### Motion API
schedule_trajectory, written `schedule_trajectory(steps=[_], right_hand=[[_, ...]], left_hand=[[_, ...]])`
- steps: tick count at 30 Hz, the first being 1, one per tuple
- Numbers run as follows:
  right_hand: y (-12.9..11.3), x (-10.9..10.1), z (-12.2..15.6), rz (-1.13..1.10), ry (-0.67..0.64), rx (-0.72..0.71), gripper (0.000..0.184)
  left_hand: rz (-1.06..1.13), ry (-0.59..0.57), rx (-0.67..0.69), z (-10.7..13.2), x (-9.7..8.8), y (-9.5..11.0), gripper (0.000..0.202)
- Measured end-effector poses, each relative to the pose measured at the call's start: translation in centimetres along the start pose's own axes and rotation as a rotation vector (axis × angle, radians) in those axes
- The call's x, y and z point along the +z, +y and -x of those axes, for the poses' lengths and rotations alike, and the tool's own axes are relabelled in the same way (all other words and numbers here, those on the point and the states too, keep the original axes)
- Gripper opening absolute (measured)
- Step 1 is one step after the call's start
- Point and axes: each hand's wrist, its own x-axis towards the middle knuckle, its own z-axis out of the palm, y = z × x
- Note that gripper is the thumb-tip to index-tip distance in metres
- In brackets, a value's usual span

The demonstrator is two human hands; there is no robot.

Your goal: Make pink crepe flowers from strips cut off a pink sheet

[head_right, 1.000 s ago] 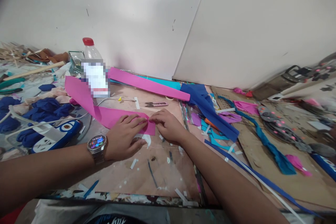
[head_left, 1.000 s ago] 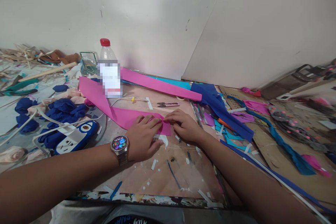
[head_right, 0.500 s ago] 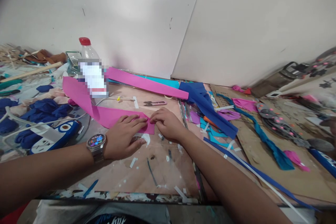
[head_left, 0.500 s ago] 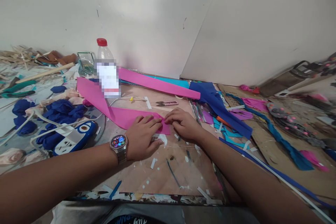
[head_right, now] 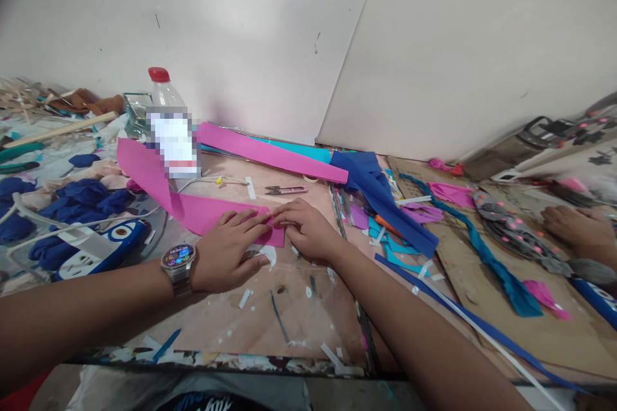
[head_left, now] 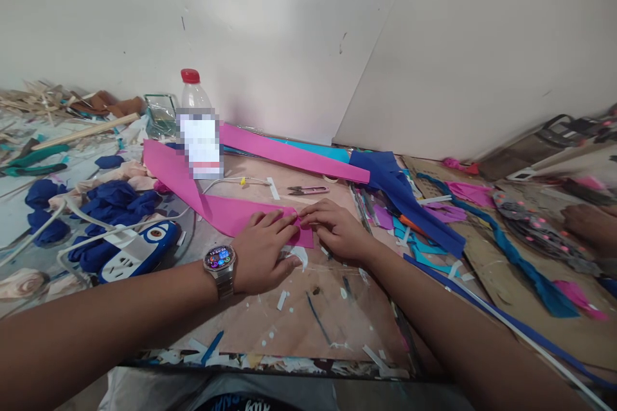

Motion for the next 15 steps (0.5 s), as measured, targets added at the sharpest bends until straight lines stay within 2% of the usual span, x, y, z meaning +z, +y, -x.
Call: schedule_trajectory(steps=[15], right_hand=[[-0.26, -0.12, -0.13, -0.043, -0.041, -0.036, 0.045]], left_hand=[[-0.01, 0.014, 0.003, -0.08, -0.36, 0.2, 0.052]])
